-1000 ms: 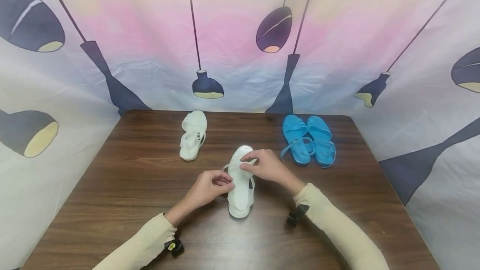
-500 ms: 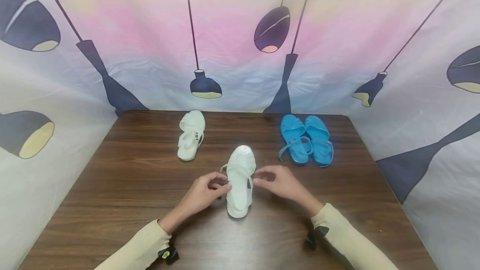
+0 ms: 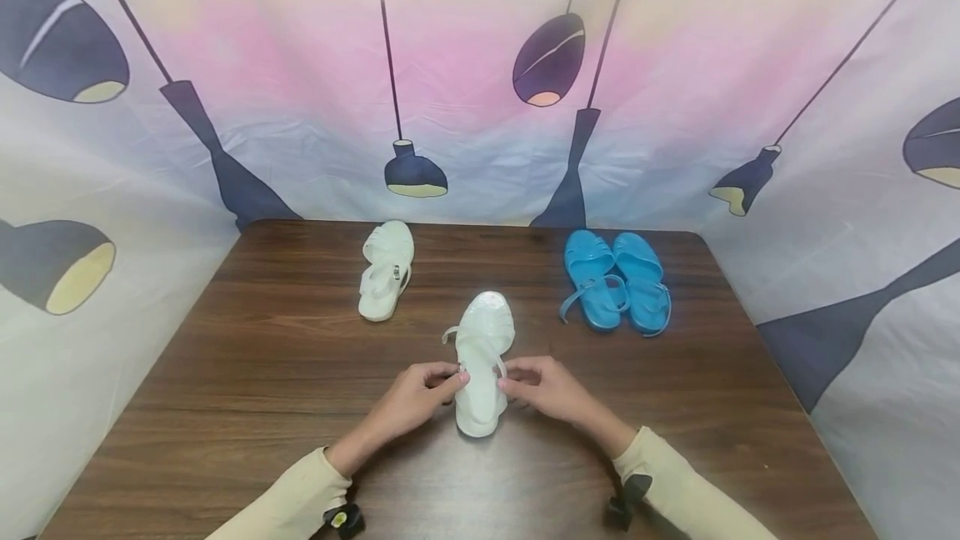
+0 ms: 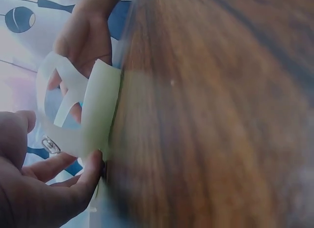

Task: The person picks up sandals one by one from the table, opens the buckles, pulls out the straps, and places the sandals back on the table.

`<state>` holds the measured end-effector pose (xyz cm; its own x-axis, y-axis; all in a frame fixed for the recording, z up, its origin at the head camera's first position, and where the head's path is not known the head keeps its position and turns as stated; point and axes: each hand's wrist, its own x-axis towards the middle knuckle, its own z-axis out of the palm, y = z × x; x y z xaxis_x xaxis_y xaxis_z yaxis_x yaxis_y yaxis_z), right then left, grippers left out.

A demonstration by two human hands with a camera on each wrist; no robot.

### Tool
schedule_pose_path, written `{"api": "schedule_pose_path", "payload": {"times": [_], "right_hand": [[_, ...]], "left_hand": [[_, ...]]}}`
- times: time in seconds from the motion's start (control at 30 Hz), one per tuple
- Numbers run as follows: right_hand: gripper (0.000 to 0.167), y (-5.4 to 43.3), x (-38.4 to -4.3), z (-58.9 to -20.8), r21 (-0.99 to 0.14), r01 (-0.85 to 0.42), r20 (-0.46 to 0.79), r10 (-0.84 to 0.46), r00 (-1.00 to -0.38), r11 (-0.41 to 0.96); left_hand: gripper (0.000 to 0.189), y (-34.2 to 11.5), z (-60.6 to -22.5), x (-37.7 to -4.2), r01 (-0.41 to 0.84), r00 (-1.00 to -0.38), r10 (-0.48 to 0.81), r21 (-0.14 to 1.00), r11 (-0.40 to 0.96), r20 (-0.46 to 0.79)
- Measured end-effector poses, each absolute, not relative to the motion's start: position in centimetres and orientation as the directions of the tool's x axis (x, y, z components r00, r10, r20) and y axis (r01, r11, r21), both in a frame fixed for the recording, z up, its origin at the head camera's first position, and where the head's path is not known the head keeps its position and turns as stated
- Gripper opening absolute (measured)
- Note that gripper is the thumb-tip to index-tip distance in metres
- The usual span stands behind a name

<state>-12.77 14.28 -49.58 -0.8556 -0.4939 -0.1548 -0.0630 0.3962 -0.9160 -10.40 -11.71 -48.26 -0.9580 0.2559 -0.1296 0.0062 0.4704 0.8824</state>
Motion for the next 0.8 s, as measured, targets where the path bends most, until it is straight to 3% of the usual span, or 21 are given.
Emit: {"api": "schedule_pose_path", "payload": {"times": [0.37,0.8], "right_hand": [[0.042,13.7,-12.2,-49.7,-0.959,0.038,-0.167,-0.454,-0.875,0.28],[0.041,13.1,-11.8,-48.9,-0.97,0.064,-0.16,-0.422,-0.892,0.233]], "left_hand": [[0.035,-11.2,-48.1,-10.2,-0.016,-0.967,0.225,0.909,0.417,-0.121],[0.04,-11.2,-47.8,-10.0,-0.132,-0.947,0.281,0.987,0.09,-0.153]]}}
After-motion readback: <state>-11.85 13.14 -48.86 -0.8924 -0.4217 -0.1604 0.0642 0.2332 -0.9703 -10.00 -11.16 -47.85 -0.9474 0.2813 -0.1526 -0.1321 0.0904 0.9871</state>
